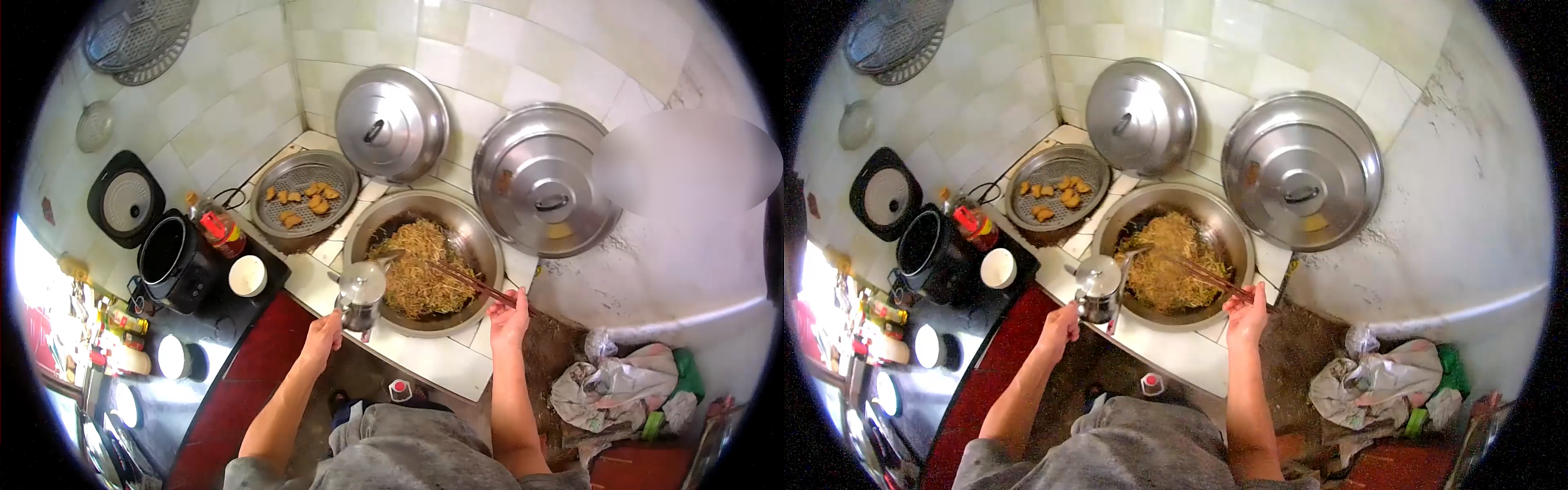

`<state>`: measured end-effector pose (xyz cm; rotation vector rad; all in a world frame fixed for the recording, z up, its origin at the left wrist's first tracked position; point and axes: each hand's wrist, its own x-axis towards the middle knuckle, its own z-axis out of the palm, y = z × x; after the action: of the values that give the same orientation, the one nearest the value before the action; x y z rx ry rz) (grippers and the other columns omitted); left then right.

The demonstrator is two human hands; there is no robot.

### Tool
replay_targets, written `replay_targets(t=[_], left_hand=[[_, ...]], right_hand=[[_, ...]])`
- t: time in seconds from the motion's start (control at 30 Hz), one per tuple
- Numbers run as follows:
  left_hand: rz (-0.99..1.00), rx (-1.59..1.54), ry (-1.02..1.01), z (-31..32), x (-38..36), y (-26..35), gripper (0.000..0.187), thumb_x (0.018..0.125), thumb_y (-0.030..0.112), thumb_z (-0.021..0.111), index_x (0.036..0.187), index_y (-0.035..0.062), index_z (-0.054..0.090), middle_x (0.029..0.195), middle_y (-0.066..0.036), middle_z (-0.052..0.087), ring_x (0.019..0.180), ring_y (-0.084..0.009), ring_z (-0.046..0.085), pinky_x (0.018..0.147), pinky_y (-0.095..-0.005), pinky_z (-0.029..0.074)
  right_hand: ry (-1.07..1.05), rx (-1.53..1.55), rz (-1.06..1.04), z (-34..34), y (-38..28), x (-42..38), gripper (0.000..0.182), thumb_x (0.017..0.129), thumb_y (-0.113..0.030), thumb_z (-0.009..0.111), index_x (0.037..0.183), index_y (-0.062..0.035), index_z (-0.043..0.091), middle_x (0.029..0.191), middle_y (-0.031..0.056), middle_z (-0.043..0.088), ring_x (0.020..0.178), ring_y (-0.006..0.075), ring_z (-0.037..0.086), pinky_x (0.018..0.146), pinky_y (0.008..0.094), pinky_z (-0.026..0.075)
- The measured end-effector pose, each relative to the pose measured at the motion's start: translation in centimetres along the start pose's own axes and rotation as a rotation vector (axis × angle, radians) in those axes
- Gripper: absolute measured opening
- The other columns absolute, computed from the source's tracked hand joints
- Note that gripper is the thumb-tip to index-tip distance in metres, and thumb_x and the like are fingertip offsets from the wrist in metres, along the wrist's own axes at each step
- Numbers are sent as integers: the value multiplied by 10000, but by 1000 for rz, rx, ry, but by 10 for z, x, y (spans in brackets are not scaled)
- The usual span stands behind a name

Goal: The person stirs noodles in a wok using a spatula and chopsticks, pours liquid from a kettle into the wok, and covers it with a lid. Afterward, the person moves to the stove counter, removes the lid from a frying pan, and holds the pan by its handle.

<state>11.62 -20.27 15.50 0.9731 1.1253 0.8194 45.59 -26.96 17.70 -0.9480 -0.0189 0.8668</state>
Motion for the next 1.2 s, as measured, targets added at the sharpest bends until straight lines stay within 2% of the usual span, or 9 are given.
replay_targets(t=[0.17, 0.27, 0.37, 0.7, 0.83, 1.0, 1.1, 1.2], left_hand=[[30, 97, -44, 54, 53, 12, 440, 928, 349, 463, 564, 118, 378, 522, 12, 323, 469, -102, 317, 456, -267, 270], [-7, 106, -25, 63, 81, 3, 439, 900, 416, 498, 584, 118, 432, 508, 20, 392, 428, -90, 343, 418, -266, 268], [-58, 113, -5, 70, 75, 10, 451, 921, 386, 500, 579, 144, 333, 525, 28, 293, 455, -101, 306, 440, -273, 265], [-241, 301, 76, 50, 36, 7, 390, 917, 387, 503, 630, 132, 432, 547, 40, 344, 461, -89, 337, 415, -265, 280], [-195, 393, -2, 54, 41, 9, 385, 924, 392, 487, 658, 116, 461, 553, 40, 358, 474, -93, 337, 421, -259, 284], [-179, 358, -90, 89, 70, 16, 423, 899, 419, 512, 646, 82, 503, 543, 26, 415, 448, -75, 350, 412, -244, 282], [-85, 340, -183, 123, 74, 22, 428, 922, 398, 500, 601, 135, 394, 523, 30, 340, 458, -94, 312, 442, -272, 268], [-128, 284, -209, 141, 79, 14, 432, 927, 388, 490, 592, 140, 378, 519, 33, 334, 470, -94, 323, 453, -269, 268]], right_hand=[[30, 36, -39, -42, -15, 21, 315, 900, -393, 532, 786, -99, 535, 607, 37, 526, 513, 177, 494, 521, 319, 413], [69, 40, -50, -58, -21, 25, 311, 895, -393, 540, 783, -103, 537, 606, 41, 526, 518, 175, 497, 523, 317, 415], [106, 35, -34, -71, -26, 27, 312, 896, -390, 538, 781, -100, 537, 609, 40, 530, 519, 175, 498, 523, 316, 415], [105, 39, -48, -95, -27, 39, 314, 896, -378, 538, 785, -85, 531, 598, 45, 531, 490, 183, 504, 503, 323, 414], [133, 63, -33, -100, -27, 40, 306, 913, -341, 522, 813, -52, 516, 612, 82, 530, 479, 200, 508, 479, 335, 435], [159, 59, -77, -107, -27, 39, 306, 913, -359, 514, 800, -76, 527, 610, 61, 538, 491, 188, 509, 505, 330, 430], [206, 97, -137, -114, -31, 40, 299, 915, -365, 508, 793, -94, 537, 614, 47, 557, 504, 175, 514, 525, 324, 429], [236, 116, -171, -119, -40, 37, 291, 920, -361, 501, 799, -100, 546, 625, 41, 572, 514, 167, 516, 532, 321, 429]])
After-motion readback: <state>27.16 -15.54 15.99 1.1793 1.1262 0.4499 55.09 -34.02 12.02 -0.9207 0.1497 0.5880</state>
